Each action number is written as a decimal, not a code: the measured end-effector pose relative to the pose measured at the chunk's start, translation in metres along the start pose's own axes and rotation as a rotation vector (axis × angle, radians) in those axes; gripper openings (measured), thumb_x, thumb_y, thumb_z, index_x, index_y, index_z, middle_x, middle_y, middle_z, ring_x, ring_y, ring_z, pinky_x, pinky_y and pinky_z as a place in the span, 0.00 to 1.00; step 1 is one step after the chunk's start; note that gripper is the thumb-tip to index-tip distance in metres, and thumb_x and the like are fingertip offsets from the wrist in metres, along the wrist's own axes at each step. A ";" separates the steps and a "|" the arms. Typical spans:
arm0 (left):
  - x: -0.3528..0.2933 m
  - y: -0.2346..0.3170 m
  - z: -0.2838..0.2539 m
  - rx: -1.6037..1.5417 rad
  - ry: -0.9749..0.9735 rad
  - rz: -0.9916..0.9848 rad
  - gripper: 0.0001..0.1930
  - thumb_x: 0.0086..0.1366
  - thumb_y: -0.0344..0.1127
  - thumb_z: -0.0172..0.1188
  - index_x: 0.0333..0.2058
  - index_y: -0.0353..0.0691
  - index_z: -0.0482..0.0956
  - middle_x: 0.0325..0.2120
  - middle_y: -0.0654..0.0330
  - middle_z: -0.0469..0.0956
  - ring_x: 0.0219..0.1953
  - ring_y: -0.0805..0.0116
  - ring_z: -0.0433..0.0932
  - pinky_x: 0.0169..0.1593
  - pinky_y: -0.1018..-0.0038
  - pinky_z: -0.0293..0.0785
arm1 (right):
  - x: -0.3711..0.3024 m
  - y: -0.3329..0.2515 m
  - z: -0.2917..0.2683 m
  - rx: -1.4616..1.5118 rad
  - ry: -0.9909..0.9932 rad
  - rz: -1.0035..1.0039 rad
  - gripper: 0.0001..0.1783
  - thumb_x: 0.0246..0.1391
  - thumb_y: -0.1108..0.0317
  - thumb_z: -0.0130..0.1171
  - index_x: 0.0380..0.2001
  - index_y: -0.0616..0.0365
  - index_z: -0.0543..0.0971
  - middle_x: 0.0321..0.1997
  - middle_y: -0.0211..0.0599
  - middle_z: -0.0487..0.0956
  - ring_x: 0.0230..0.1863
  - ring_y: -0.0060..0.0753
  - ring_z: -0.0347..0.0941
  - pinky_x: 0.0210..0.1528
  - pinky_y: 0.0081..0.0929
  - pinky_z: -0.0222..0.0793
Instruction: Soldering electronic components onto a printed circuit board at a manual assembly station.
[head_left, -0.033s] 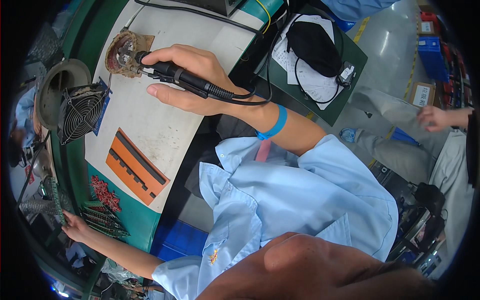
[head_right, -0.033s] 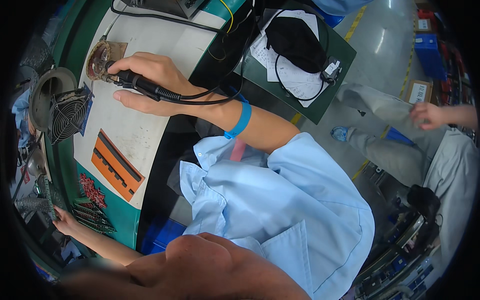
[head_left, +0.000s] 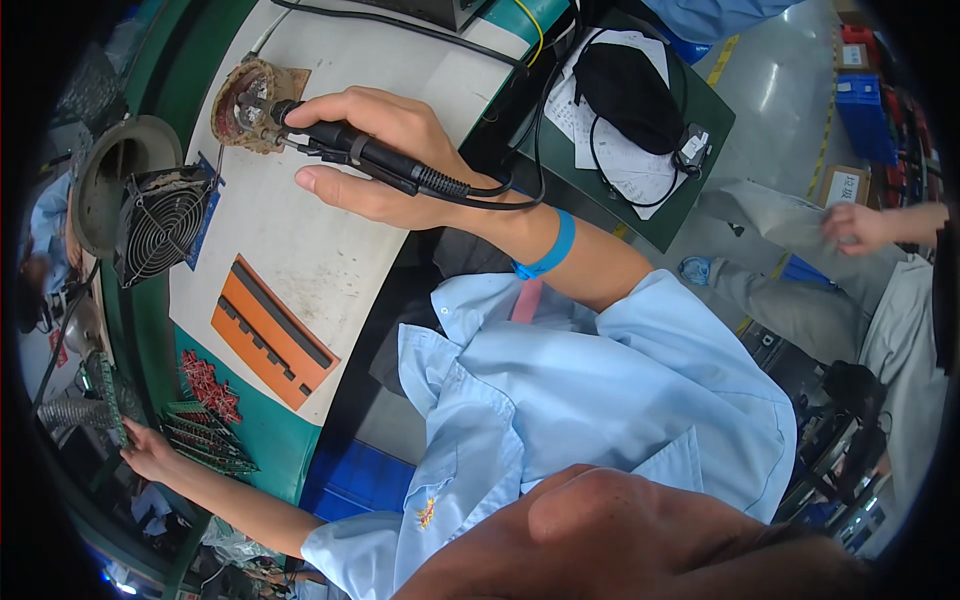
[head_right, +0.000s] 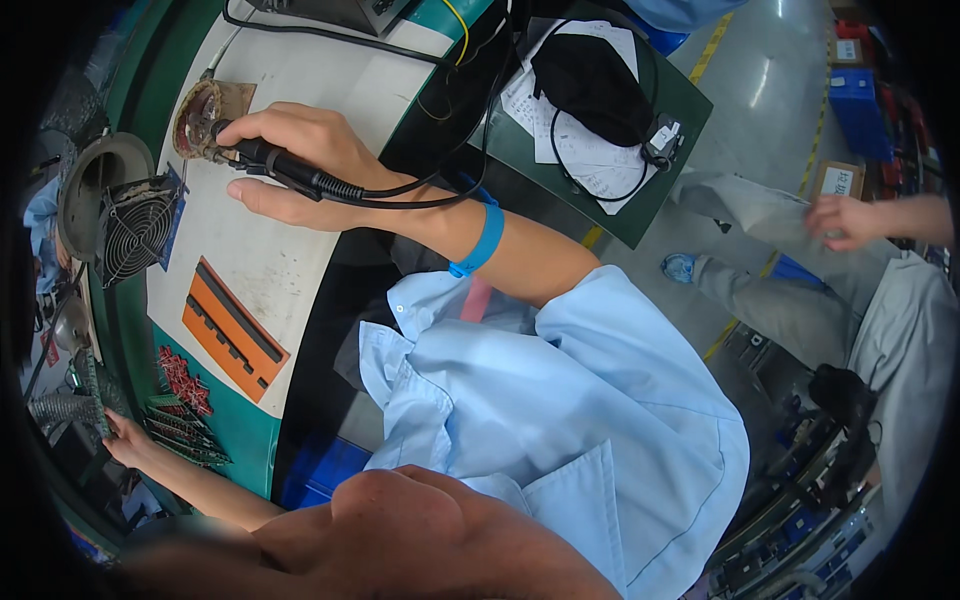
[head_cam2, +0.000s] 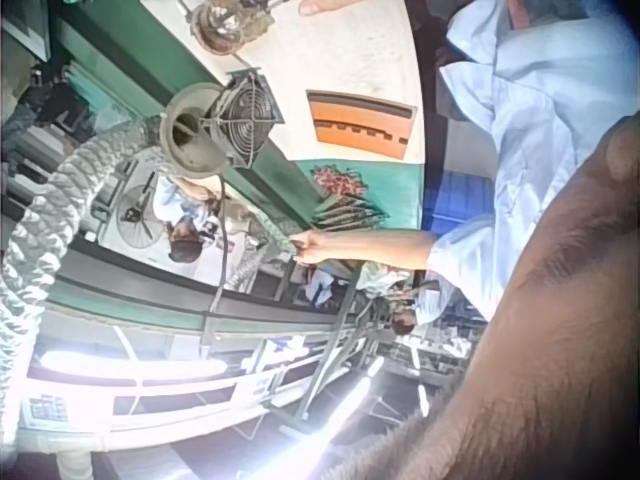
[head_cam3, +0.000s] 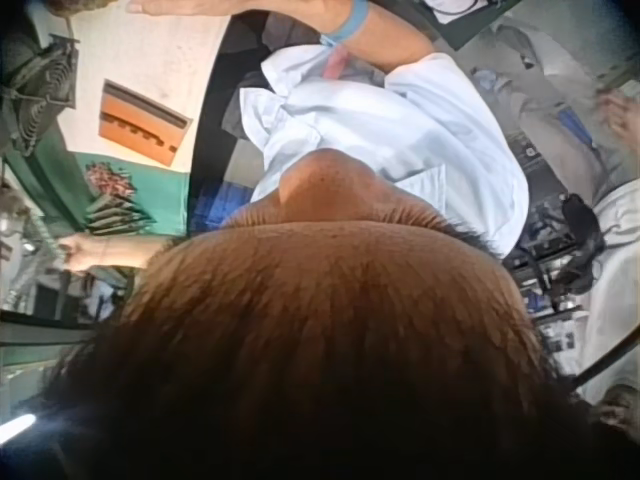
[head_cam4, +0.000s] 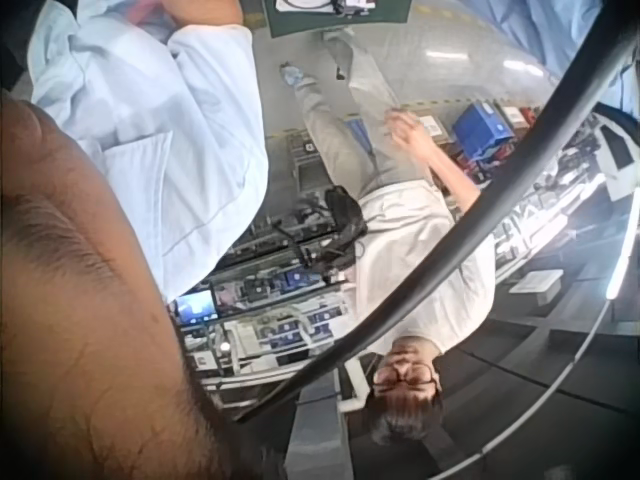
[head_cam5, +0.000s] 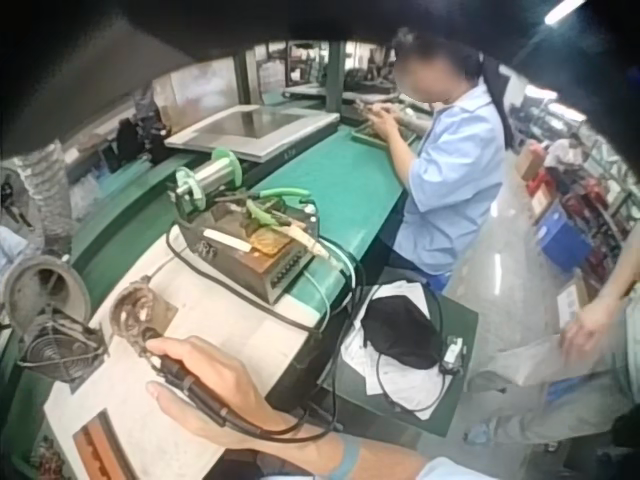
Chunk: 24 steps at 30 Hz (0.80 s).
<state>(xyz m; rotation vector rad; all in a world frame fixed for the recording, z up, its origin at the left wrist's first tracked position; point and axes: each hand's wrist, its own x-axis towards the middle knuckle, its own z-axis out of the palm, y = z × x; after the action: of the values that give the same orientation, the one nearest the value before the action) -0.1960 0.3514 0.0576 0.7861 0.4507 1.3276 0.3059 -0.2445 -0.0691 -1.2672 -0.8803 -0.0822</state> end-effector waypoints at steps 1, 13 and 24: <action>0.007 0.000 -0.001 0.029 -0.041 -0.005 0.22 0.82 0.31 0.38 0.66 0.19 0.60 0.65 0.35 0.65 0.69 0.43 0.66 0.79 0.46 0.61 | 0.000 0.001 0.001 0.002 -0.004 0.000 0.24 0.50 0.73 0.74 0.53 0.59 0.82 0.42 0.36 0.85 0.34 0.30 0.78 0.40 0.24 0.73; -0.011 -0.084 0.034 0.206 0.097 0.159 0.18 0.82 0.31 0.37 0.61 0.24 0.65 0.58 0.39 0.72 0.59 0.41 0.75 0.67 0.40 0.73 | -0.004 -0.019 -0.004 -0.129 -0.019 0.171 0.25 0.55 0.73 0.73 0.56 0.59 0.82 0.42 0.35 0.86 0.37 0.25 0.79 0.42 0.22 0.75; -0.034 -0.137 0.098 0.171 0.343 0.152 0.13 0.82 0.28 0.40 0.58 0.30 0.67 0.55 0.40 0.74 0.51 0.36 0.79 0.58 0.31 0.79 | -0.003 -0.027 0.000 -0.158 -0.039 0.252 0.24 0.58 0.75 0.67 0.59 0.62 0.78 0.46 0.42 0.85 0.43 0.30 0.81 0.50 0.26 0.76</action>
<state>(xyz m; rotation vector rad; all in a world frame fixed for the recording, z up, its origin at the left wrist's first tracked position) -0.0409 0.2879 0.0190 0.7451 0.7973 1.5893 0.2905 -0.2548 -0.0498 -1.5228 -0.7517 0.0746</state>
